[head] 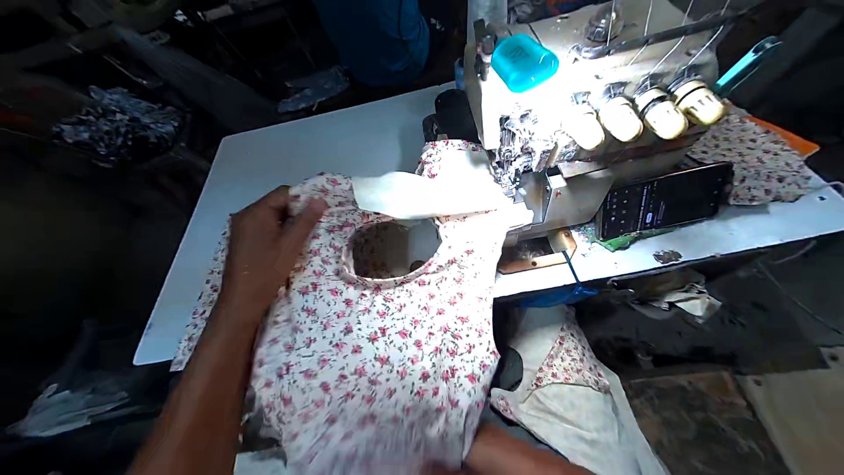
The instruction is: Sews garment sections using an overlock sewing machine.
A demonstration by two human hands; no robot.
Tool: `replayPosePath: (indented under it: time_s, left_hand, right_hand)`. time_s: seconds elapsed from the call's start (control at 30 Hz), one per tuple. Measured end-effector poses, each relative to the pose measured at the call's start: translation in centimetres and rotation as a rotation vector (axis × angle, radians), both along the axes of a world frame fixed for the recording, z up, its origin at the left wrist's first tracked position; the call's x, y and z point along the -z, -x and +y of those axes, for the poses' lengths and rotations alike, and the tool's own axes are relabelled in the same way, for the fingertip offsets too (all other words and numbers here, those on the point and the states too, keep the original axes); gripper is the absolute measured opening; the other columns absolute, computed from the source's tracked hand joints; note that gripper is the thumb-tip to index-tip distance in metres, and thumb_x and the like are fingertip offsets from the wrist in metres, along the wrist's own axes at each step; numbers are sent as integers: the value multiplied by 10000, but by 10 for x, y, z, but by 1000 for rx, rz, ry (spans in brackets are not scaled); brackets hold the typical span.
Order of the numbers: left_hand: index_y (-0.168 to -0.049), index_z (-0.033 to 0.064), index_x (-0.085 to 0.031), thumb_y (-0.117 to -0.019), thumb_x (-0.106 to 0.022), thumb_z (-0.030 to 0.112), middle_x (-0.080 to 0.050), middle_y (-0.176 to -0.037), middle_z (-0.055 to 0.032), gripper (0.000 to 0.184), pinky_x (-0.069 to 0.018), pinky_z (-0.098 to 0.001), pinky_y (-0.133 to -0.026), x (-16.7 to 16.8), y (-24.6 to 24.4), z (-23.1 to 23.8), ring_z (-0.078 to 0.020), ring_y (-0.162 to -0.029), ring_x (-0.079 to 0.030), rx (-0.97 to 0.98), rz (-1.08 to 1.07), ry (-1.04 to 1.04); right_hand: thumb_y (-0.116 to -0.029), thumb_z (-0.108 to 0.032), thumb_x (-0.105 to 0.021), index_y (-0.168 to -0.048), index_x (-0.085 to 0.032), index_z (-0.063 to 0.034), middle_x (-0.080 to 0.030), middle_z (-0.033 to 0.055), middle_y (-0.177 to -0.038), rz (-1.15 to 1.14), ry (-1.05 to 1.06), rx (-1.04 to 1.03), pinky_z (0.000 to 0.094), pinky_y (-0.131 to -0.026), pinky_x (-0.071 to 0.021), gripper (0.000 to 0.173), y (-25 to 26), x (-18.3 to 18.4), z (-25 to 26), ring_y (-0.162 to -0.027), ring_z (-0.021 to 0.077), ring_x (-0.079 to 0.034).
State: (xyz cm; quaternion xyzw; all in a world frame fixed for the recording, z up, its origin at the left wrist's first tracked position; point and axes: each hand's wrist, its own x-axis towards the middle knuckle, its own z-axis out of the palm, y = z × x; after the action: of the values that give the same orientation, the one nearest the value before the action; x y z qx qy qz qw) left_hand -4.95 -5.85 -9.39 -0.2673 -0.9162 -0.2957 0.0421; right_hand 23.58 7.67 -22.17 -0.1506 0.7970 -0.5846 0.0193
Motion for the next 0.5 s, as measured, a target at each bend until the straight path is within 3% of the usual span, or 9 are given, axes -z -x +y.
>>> replayPosePath:
  time_s: [0.03, 0.07, 0.1, 0.13, 0.17, 0.27, 0.37, 0.43, 0.5]
  left_hand:
    - [-1202, -81, -591, -1061, -576, 236, -654, -1027, -278, 347, -524, -569, -793, 6, 6, 3, -377, -873, -653, 37, -5, 78]
    - [-1299, -60, -570, -1053, -594, 205, -641, -1153, -295, 362, -512, -615, -850, 18, 7, 5, -434, -990, -651, 59, -18, 123]
    - [-1347, -11, -559, -1050, -596, 193, -628, -1230, -258, 362, -519, -590, -860, 32, 4, 7, -411, -1056, -645, 79, -2, 124]
    - [-1347, 15, -570, -1050, -592, 189, -626, -1264, -224, 346, -535, -548, -866, 45, -1, 12, -364, -1083, -650, 94, 39, 77]
    - [-1310, 22, -597, -1048, -586, 189, -631, -1247, -196, 311, -556, -487, -862, 57, -8, 18, -307, -1069, -661, 102, 97, 3]
    - [-1189, -33, -650, -1006, -634, 170, -635, -1177, -188, 274, -552, -354, -901, 81, -36, 44, -211, -1030, -652, 180, 231, -243]
    - [-1199, -17, -648, -934, -716, 144, -605, -1228, -177, 317, -491, -321, -998, 90, -46, 62, -209, -1132, -604, 286, 324, -303]
    - [-1211, -12, -663, -896, -707, 89, -605, -1261, -179, 334, -467, -318, -1033, 89, -43, 68, -222, -1186, -586, 328, 345, -277]
    - [-1153, 2, -722, -931, -669, 66, -640, -1234, -157, 237, -468, -298, -1034, 83, -37, 68, -197, -1178, -600, 340, 336, -258]
  right_hand:
    - [-925, -196, -722, -935, -748, -23, -744, 160, -889, 28, -179, 157, 511, -735, -609, 176, 5, 36, 6, -843, 307, -744]
    - [-891, -156, -745, -957, -737, 12, -724, 214, -941, -13, -295, 270, 561, -752, -598, 180, 11, 58, 19, -881, 380, -725]
    - [-922, -137, -717, -1091, -723, 31, -708, 234, -1077, -79, -350, 345, 564, -832, -587, 238, 17, 66, 37, -984, 396, -710]
    - [-961, -134, -669, -1197, -708, 8, -702, 199, -1175, -90, -353, 431, 511, -896, -586, 278, 22, 67, 58, -1048, 344, -707]
    - [-984, -131, -628, -1205, -716, -10, -710, 160, -1183, -33, -332, 537, 437, -914, -590, 266, 27, 63, 76, -1051, 277, -711]
    - [-1014, -120, -576, -1107, -747, -11, -733, 97, -1078, 162, -139, 773, 272, -895, -585, 223, 52, 36, 111, -988, 126, -709]
    - [-1016, -119, -584, -1150, -726, 13, -734, 87, -1103, 133, 176, 751, 246, -910, -586, 235, 82, 19, 117, -1003, 90, -708]
    - [-982, -66, -630, -1154, -689, 43, -729, 77, -1052, 72, 398, 720, 236, -887, -591, 212, 97, 10, 109, -944, 73, -710]
    - [-941, -18, -674, -1162, -674, 39, -726, 48, -1007, 82, 549, 725, 214, -857, -593, 228, 104, 4, 101, -900, 52, -704]
